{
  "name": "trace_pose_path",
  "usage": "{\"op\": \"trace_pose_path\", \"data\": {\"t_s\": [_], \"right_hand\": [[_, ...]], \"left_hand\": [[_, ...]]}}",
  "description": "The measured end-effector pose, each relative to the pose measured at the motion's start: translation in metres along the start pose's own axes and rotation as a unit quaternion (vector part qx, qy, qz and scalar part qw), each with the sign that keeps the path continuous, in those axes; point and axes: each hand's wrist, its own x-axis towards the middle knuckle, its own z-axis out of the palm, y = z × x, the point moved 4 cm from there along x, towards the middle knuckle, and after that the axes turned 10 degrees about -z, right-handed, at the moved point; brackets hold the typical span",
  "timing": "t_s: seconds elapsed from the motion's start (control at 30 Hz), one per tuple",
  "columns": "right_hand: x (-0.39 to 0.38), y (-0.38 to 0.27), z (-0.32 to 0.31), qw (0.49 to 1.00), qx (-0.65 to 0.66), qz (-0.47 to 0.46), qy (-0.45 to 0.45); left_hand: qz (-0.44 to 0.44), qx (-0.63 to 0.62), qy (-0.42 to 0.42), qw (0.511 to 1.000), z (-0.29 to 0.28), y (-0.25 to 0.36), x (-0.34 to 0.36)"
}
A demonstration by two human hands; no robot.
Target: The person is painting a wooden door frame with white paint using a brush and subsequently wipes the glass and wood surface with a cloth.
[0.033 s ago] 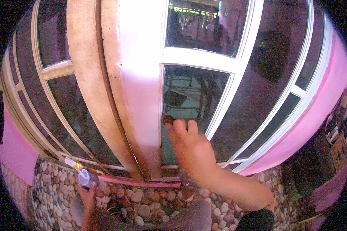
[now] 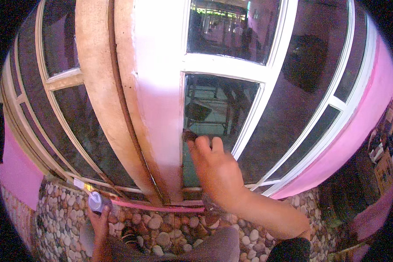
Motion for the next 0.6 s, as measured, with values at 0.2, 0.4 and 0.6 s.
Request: {"op": "trace_pose_path", "data": {"t_s": [0.2,0.4,0.6], "right_hand": [[-0.008,-0.006,0.017,0.999,-0.027,-0.031,0.021],[-0.009,-0.008,0.015,0.998,-0.050,-0.012,0.026],[0.020,0.012,-0.029,0.991,-0.092,-0.007,0.094]], "left_hand": [[-0.013,-0.010,-0.005,1.000,0.005,0.005,-0.001],[-0.002,-0.016,-0.005,1.000,-0.005,-0.006,0.000],[-0.003,-0.033,0.007,0.999,-0.010,-0.009,0.000]]}}
